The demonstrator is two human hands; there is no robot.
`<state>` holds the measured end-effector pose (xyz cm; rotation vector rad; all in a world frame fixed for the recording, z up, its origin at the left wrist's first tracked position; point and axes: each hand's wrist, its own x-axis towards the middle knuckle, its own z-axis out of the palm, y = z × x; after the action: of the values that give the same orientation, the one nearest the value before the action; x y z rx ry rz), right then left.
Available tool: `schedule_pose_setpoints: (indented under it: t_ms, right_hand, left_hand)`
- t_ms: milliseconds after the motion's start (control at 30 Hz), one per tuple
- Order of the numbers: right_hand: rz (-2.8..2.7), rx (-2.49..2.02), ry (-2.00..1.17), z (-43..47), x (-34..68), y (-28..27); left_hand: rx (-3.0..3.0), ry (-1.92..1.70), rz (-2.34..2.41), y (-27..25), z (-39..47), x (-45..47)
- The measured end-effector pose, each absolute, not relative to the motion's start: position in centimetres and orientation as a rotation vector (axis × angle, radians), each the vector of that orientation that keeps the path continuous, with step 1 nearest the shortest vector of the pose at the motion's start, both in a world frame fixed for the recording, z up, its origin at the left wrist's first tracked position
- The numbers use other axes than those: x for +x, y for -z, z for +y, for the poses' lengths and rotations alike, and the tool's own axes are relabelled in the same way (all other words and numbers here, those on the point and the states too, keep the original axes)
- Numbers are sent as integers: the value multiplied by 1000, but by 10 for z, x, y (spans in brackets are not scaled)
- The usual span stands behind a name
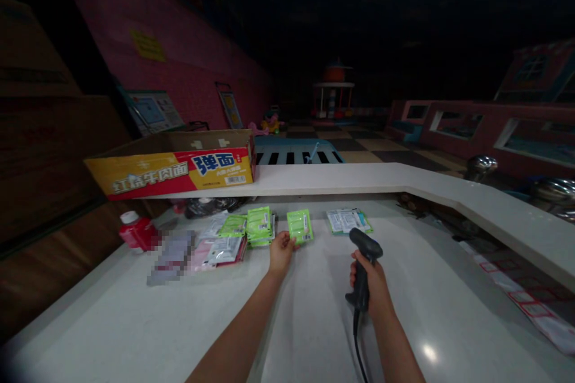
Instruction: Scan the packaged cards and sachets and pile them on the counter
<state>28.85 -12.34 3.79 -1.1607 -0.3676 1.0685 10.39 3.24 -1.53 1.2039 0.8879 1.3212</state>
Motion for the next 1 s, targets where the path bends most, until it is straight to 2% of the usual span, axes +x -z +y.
schedule_pose_setpoints:
  t_ms: [367, 567, 1000]
  right_hand:
    - [-1019, -1515, -1062, -151, 258, -57]
    - [-972, -1505, -1059, -157, 256, -66]
    - [-774, -1343, -1101, -138, 258, -60]
  left_hand:
    - [1319, -1337, 942, 24, 37, 106]
    - [1421, -1340, 1071, 19, 34, 106]
    - [1277, -1341, 907, 23, 35, 107]
